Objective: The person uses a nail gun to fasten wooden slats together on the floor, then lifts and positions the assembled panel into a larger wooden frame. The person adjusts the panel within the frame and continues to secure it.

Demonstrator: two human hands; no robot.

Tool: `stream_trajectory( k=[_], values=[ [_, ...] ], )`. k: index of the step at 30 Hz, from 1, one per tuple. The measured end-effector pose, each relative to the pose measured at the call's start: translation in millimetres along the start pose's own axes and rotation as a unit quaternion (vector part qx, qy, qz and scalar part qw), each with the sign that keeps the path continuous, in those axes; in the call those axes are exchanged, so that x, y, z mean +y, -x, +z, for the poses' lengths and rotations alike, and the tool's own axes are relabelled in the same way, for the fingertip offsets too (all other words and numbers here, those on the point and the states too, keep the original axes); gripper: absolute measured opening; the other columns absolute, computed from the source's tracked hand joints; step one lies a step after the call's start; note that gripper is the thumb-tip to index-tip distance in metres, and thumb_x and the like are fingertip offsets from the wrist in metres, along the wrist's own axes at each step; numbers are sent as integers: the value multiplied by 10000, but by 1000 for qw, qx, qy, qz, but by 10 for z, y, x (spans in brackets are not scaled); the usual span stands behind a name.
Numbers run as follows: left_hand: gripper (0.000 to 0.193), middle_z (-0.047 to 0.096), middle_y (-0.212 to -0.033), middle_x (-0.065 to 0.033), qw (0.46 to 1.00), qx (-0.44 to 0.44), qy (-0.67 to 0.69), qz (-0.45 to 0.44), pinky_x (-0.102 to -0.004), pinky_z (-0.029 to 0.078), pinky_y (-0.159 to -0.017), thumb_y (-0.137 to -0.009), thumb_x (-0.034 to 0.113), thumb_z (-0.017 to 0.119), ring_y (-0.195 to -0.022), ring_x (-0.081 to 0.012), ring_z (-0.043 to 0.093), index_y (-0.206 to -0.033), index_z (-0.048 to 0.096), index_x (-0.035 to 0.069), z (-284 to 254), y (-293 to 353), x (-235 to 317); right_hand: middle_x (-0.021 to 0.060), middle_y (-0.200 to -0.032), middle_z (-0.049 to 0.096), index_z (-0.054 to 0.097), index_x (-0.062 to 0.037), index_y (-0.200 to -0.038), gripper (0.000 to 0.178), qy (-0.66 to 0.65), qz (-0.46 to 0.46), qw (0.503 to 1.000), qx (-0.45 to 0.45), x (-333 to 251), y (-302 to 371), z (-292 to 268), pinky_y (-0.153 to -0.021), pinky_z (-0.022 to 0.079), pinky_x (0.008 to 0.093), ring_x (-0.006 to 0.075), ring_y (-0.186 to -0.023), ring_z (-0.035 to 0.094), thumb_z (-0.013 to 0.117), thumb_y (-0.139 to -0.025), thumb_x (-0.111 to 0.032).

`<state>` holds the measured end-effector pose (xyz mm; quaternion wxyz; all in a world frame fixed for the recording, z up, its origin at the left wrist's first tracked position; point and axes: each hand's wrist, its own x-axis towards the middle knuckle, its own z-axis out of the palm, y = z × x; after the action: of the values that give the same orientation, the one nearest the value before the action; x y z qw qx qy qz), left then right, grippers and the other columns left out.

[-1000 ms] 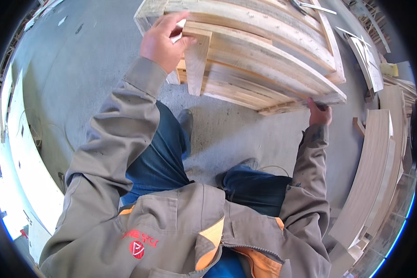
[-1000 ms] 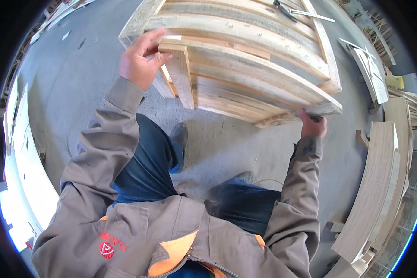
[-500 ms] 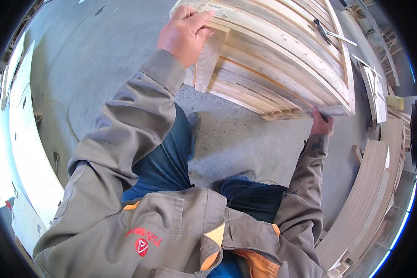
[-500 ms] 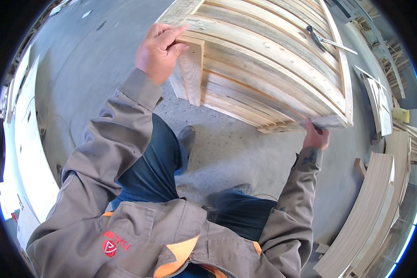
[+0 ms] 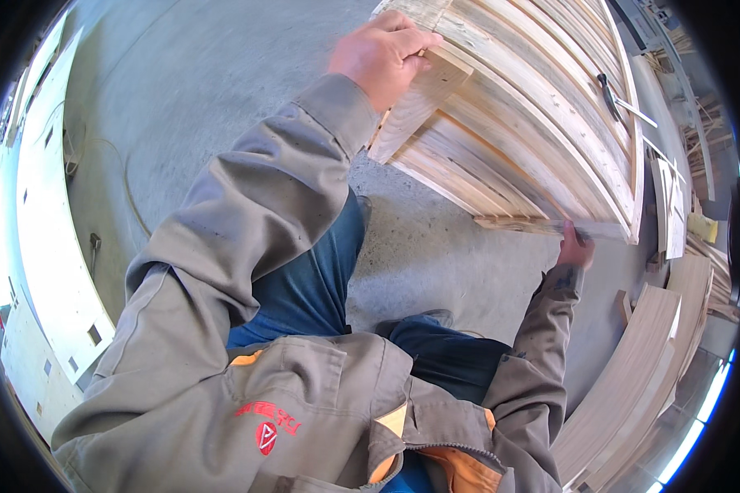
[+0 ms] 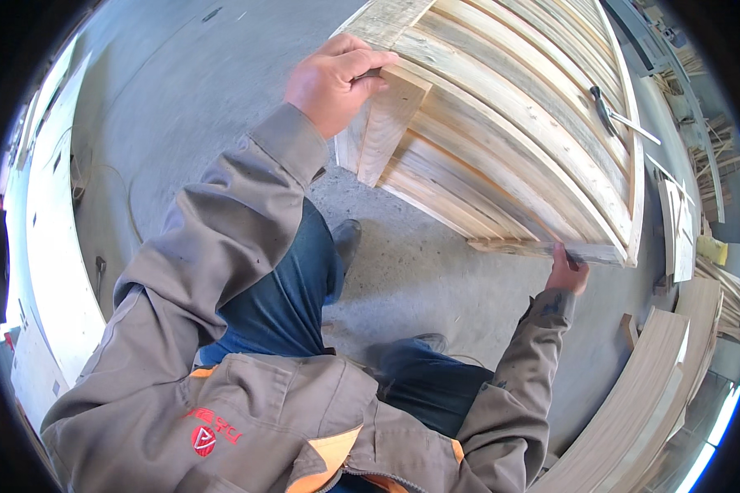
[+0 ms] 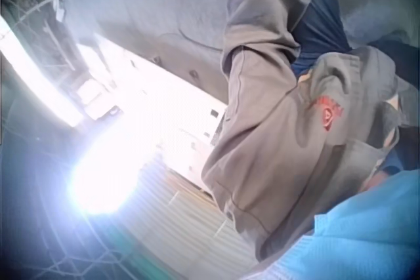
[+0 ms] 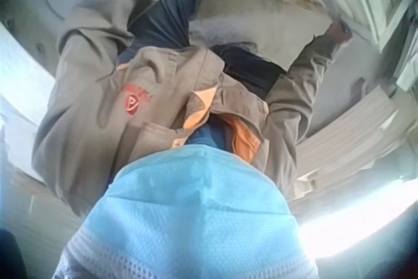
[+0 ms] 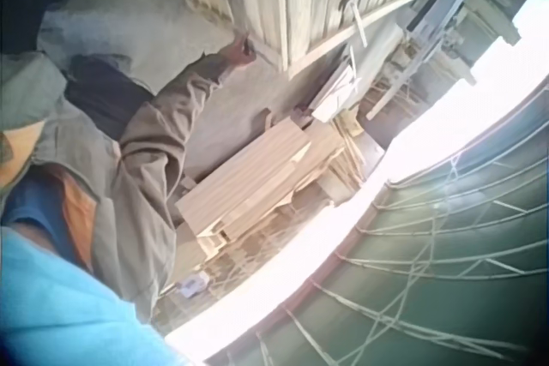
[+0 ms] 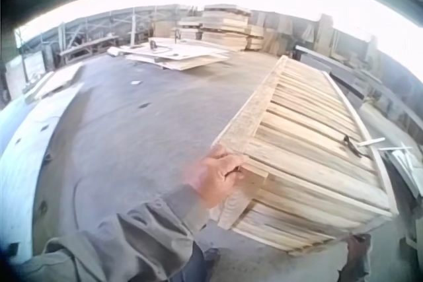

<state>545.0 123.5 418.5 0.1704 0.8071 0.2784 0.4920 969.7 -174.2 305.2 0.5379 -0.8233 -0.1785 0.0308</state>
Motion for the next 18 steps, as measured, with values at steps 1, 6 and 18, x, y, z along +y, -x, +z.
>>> stream_trajectory(
  k=[1, 6, 18],
  values=[
    [330, 661, -946, -14, 1000, -2, 5, -2, -306, 554, -746, -790, 57, 801, -841, -176, 667, -1100, 763, 162, -8, 15, -3, 87, -937, 713, 641, 22, -1073, 451, -4, 14, 1000, -7, -6, 20, 1, -616, 498, 269, 134, -737, 625, 887, -790, -229],
    [289, 668, -941, -23, 1000, 2, -15, 13, -317, 555, -750, -802, 62, 789, -855, -194, 674, -1081, 759, 132, 9, -32, -10, 62, -888, 699, 665, 30, -1065, 461, 32, 4, 999, -20, 52, -35, 20, -579, 475, 277, 112, -668, 584, 883, -789, -269],
    [178, 757, -953, -96, 961, 36, 197, -190, -283, 558, -743, -923, 14, 662, -847, -126, 694, -1094, 709, -10, 37, -2, -7, 165, -1065, 734, 663, 88, -1111, 555, 123, -8, 992, -21, 176, -160, 19, -915, 545, 351, 211, -975, 699, 879, -784, -305]
  ],
)
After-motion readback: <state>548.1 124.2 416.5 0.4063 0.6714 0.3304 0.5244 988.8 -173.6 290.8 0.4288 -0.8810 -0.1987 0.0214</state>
